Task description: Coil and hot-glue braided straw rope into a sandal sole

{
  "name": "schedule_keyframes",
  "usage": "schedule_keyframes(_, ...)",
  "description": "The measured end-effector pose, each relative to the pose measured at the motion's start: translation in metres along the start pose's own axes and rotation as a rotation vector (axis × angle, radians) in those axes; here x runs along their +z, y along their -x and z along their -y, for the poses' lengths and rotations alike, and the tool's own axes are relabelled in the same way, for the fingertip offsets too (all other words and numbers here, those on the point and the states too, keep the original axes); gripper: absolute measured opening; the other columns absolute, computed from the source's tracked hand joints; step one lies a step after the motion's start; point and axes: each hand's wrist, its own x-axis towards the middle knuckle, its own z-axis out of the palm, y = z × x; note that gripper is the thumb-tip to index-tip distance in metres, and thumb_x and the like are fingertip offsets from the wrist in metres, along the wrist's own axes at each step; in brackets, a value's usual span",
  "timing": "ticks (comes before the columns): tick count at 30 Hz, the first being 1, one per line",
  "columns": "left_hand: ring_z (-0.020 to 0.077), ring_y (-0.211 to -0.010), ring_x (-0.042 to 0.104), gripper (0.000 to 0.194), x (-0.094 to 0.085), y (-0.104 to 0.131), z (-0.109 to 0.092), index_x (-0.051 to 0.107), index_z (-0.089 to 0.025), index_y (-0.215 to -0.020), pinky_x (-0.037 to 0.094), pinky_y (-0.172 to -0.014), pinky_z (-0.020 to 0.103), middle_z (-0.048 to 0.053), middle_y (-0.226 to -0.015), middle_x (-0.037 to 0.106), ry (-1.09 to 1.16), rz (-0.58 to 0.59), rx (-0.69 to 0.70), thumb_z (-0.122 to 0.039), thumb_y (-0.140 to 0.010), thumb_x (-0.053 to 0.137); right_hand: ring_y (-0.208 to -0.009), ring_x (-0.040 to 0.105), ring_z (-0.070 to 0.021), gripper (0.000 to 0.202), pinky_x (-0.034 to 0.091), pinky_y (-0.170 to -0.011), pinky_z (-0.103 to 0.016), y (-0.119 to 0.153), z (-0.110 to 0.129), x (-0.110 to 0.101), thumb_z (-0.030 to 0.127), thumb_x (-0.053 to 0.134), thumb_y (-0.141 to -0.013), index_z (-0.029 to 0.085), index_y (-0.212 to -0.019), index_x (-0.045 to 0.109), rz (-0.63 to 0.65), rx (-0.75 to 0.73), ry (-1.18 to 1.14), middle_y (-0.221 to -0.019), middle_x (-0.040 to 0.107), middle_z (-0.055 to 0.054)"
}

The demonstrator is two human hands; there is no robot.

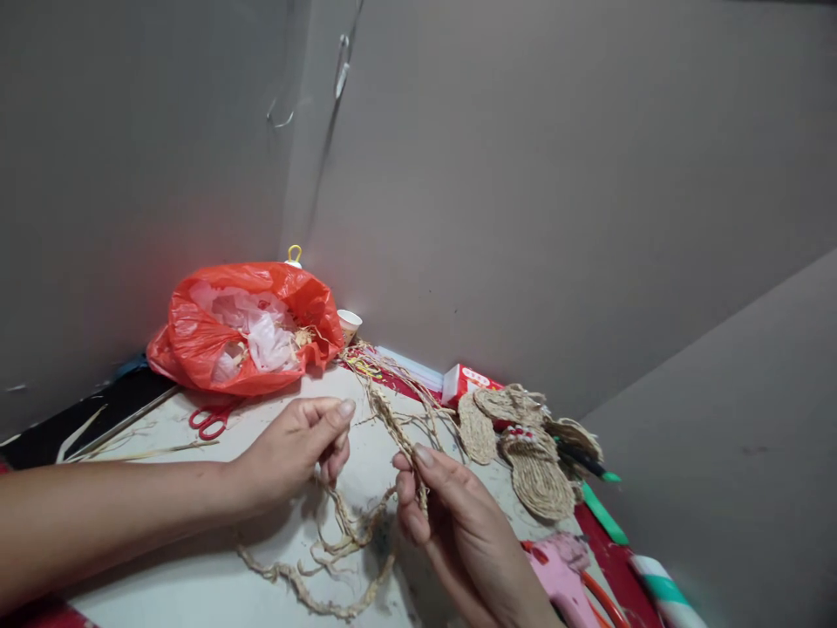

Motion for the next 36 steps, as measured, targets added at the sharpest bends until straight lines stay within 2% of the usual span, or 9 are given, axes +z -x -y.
schedule_keyframes(6,0.0082,-0.061,0.052,0.032,-0.001,0.001,-0.002,0.059,-0.016,-0.090,0.043,-0.057,0.021,-0.003,-0.076,0.059,0.103,0.061,-0.041,-0.036,-0.072,0.076,-0.037,0.051,-0.0027,0.029,0.038,-0.042,-0.014,-0.003,-0.005,-0.004,0.038,0.078,-0.074,0.010,-0.076,0.073,0.058,0.026,0.037,-0.058,0.065,0.000)
schedule_keyframes(10,0.0080,-0.061,0.051,0.021,-0.003,0.002,-0.003,0.065,-0.012,-0.079,0.041,-0.060,0.021,-0.001,-0.070,0.060,0.026,0.104,-0.016,-0.033,-0.079,0.069,-0.037,0.049,-0.0024,0.032,0.037,-0.043,-0.014,-0.003,-0.008,-0.002,0.043,0.074,-0.078,0.011,-0.078,0.072,0.108,0.033,0.120,-0.057,0.064,0.000)
schedule_keyframes(14,0.0081,-0.059,0.050,0.022,-0.002,0.004,-0.003,0.064,-0.013,-0.070,0.040,-0.060,0.021,-0.002,-0.063,0.058,-0.002,0.072,-0.003,-0.031,-0.080,0.069,-0.046,0.053,-0.0071,0.043,0.042,-0.051,-0.019,0.000,-0.006,0.000,0.055,0.068,-0.079,0.012,-0.078,0.072,0.139,0.048,0.329,-0.062,0.067,-0.004)
schedule_keyframes(18,0.0100,-0.066,0.054,0.019,0.001,0.005,-0.005,0.065,-0.013,-0.075,0.043,-0.065,0.023,-0.001,-0.069,0.062,0.010,0.079,0.010,-0.031,-0.078,0.070,-0.068,0.060,-0.0161,0.047,0.045,-0.065,-0.025,0.002,0.001,-0.001,0.059,0.056,-0.086,0.015,-0.079,0.072,0.136,-0.116,0.716,-0.068,0.067,-0.004)
schedule_keyframes(22,0.0127,-0.072,0.060,0.021,0.002,0.005,-0.006,0.064,-0.012,-0.081,0.047,-0.070,0.026,0.002,-0.075,0.066,0.008,0.064,-0.009,-0.033,-0.080,0.068,-0.077,0.062,-0.0201,0.049,0.047,-0.069,-0.030,0.003,0.004,-0.004,0.059,0.050,-0.089,0.018,-0.103,0.072,0.099,-0.213,0.888,-0.081,0.070,-0.006)
schedule_keyframes(27,0.0131,-0.072,0.061,0.024,0.002,0.004,-0.010,0.063,-0.012,-0.084,0.049,-0.071,0.027,0.004,-0.077,0.067,0.000,0.025,0.010,-0.036,-0.082,0.065,-0.087,0.067,-0.0219,0.061,0.051,-0.082,-0.037,-0.004,0.004,-0.013,0.062,0.058,-0.083,0.018,-0.125,0.060,-0.124,-0.182,0.689,-0.104,0.071,-0.010)
schedule_keyframes(31,0.0136,-0.070,0.063,0.027,0.002,0.006,-0.014,0.060,-0.013,-0.085,0.049,-0.069,0.026,0.005,-0.076,0.068,0.034,0.084,-0.008,-0.039,-0.081,0.066,-0.086,0.066,-0.0182,0.057,0.052,-0.080,-0.033,-0.010,0.009,-0.022,0.056,0.066,-0.080,0.023,-0.126,0.058,-0.325,-0.392,0.451,-0.106,0.071,-0.008)
schedule_keyframes(33,0.0127,-0.065,0.062,0.028,0.003,0.009,-0.011,0.058,-0.013,-0.085,0.049,-0.066,0.026,0.003,-0.072,0.067,0.052,0.170,-0.085,-0.038,-0.078,0.068,-0.077,0.064,-0.0142,0.049,0.052,-0.073,-0.028,-0.008,0.011,-0.023,0.050,0.072,-0.077,0.025,-0.118,0.063,-0.336,-0.443,0.409,-0.098,0.072,-0.005)
schedule_keyframes(36,0.0100,-0.057,0.055,0.023,0.008,0.013,-0.005,0.055,-0.015,-0.079,0.045,-0.061,0.024,-0.001,-0.065,0.059,0.066,0.282,-0.165,-0.035,-0.079,0.066,-0.064,0.058,-0.0094,0.036,0.050,-0.064,-0.022,0.001,0.010,-0.016,0.042,0.079,-0.073,0.024,-0.102,0.072,-0.192,-0.387,0.458,-0.084,0.071,-0.002)
